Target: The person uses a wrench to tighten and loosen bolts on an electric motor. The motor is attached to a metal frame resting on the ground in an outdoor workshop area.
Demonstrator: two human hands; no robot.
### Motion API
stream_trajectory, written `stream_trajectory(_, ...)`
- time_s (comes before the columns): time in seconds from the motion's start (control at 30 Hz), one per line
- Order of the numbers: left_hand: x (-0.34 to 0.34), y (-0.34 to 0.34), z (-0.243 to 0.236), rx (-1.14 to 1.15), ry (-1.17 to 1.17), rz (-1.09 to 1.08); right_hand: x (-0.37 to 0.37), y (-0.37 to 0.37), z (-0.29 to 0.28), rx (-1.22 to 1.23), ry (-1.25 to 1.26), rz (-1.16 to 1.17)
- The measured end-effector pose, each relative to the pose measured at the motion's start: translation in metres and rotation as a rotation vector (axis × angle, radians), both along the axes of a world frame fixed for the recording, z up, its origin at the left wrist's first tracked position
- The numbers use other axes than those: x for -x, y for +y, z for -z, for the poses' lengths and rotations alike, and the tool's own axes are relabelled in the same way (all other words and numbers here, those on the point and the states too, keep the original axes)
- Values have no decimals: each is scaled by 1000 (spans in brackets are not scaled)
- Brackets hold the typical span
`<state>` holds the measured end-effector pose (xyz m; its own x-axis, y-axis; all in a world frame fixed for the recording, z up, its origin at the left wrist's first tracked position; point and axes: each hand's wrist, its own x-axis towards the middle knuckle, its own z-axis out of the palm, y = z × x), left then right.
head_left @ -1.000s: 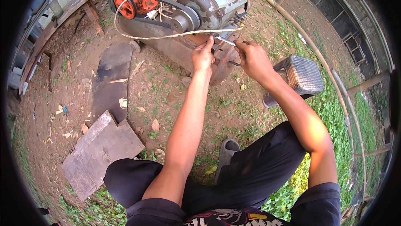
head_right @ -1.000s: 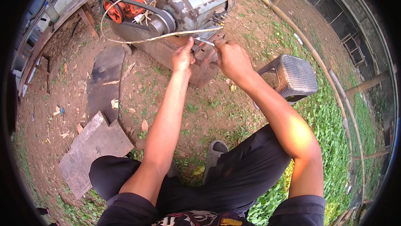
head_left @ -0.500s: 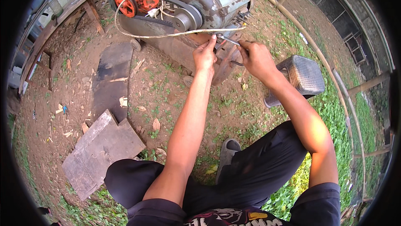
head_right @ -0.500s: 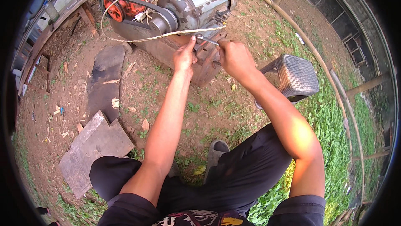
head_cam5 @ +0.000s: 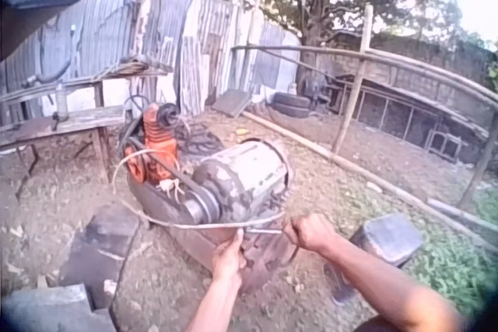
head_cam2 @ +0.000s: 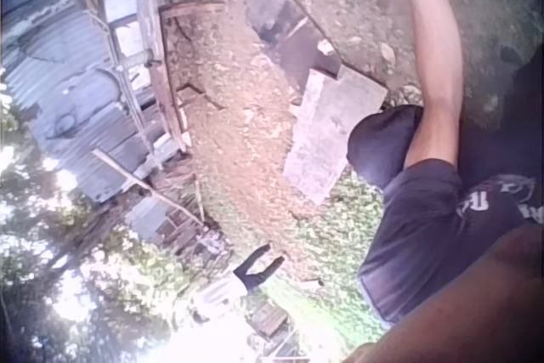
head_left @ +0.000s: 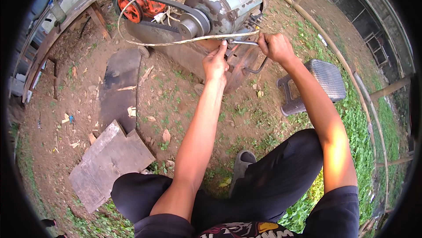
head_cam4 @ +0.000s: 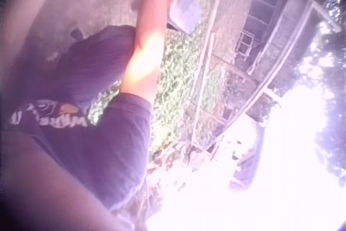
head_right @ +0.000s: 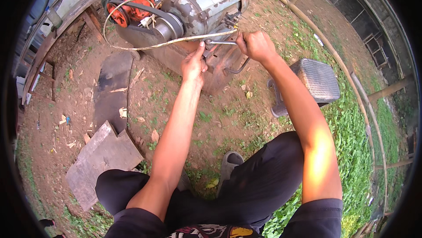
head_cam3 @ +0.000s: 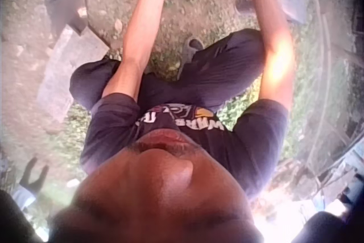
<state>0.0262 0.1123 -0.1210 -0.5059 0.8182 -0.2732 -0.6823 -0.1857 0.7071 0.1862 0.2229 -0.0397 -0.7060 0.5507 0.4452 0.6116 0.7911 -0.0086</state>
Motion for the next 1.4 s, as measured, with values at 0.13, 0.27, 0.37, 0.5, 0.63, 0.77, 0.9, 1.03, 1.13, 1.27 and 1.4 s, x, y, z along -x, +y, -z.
stream_trajectory(0.13,2,-3,1,-34,9,37,8,44,8,-21,161,-87)
stream_trajectory(0.27,3,-5,1,-18,36,19,19,74,27,32,386,-34)
stream_trajectory(0.37,2,-7,-2,6,52,14,35,83,38,105,647,-13)
stream_trajectory(0.5,1,-8,-3,10,67,21,48,93,51,79,801,170)
stream_trajectory(0.63,2,-8,-5,34,94,35,66,88,51,260,964,435)
stream_trajectory(0.77,1,-5,-6,20,62,45,56,83,41,443,930,397)
stream_trajectory(0.9,7,-8,-1,-7,49,52,36,39,50,255,747,93)
stream_trajectory(1.03,5,-7,-1,-34,17,76,8,17,44,-276,272,-135)
stream_trajectory(1.13,6,-4,2,-50,24,78,-1,25,24,-228,47,-191)
stream_trajectory(1.27,7,-5,4,-70,10,86,-9,22,16,-161,-77,-290)
stream_trajectory(1.4,3,-5,0,-43,-25,52,-5,19,9,-84,-65,-296)
